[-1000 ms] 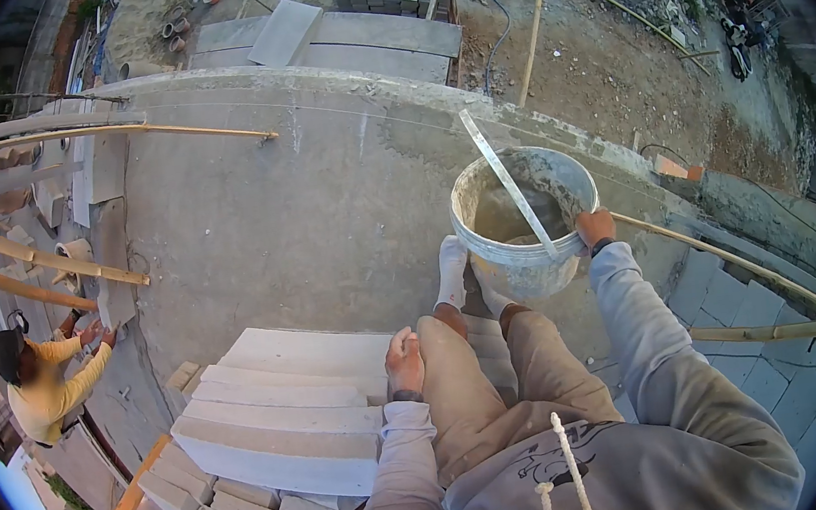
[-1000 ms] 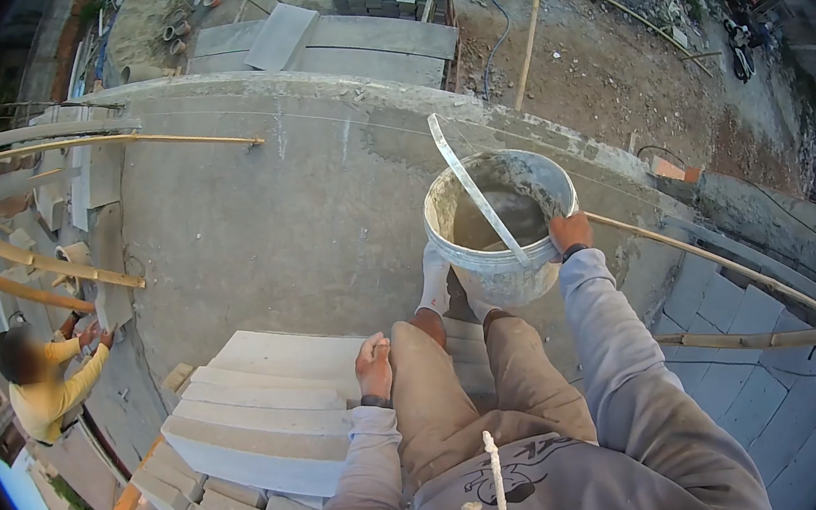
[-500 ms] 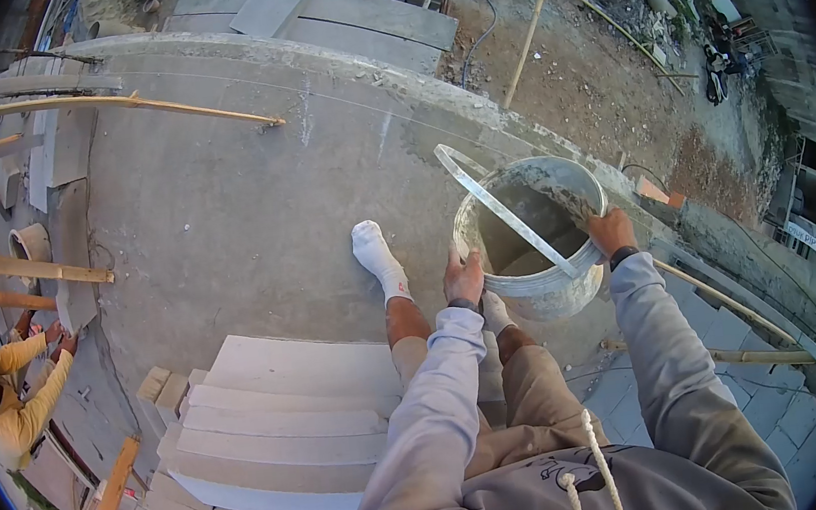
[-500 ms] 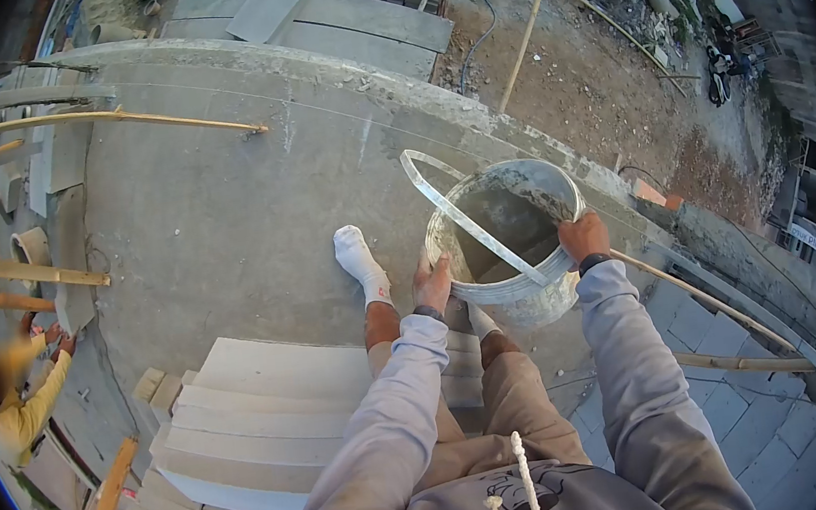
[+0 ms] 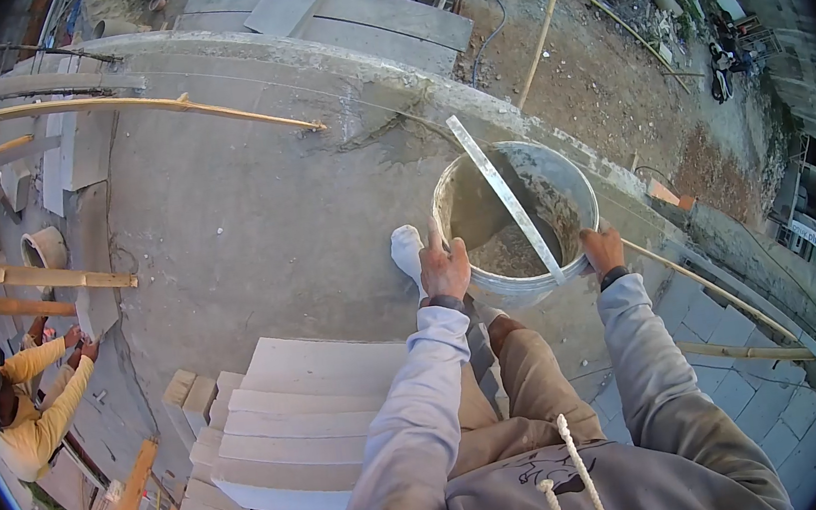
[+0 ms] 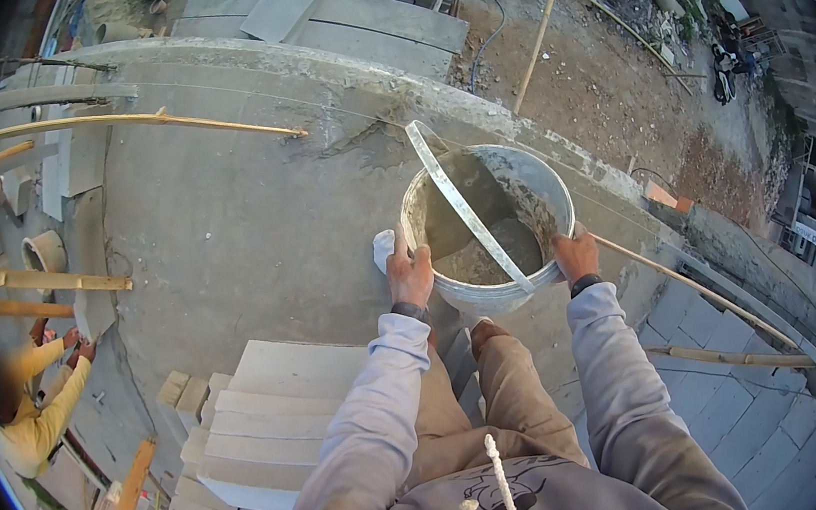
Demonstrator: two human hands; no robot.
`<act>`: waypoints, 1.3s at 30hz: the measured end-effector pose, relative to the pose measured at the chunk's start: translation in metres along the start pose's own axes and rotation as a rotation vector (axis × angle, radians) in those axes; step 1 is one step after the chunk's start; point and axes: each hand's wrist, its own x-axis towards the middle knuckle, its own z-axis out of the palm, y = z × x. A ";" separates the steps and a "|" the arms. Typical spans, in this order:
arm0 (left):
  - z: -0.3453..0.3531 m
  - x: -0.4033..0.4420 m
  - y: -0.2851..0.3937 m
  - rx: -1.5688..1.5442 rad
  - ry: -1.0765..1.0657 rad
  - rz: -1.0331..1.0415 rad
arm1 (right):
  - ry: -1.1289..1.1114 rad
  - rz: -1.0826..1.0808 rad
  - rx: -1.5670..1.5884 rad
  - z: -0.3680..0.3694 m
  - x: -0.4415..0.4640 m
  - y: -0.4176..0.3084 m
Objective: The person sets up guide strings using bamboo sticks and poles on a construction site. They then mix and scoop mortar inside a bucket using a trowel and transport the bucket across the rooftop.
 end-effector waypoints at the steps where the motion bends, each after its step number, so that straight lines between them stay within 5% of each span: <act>1: -0.003 -0.008 0.002 0.030 0.008 0.016 | -0.077 0.176 0.150 -0.008 -0.013 0.000; 10: 0.014 -0.035 -0.009 -0.085 0.036 0.128 | -0.003 -0.013 0.227 -0.027 -0.025 0.059; 17: -0.009 -0.014 -0.026 -0.339 -0.001 0.056 | 0.110 -0.138 0.052 -0.031 -0.038 -0.042; 28: -0.151 0.072 -0.049 -0.565 0.051 0.004 | 0.170 -0.456 -0.257 0.053 -0.061 -0.246; 39: -0.203 0.067 -0.034 -0.421 0.116 0.085 | 0.158 -0.324 -0.041 0.066 -0.079 -0.254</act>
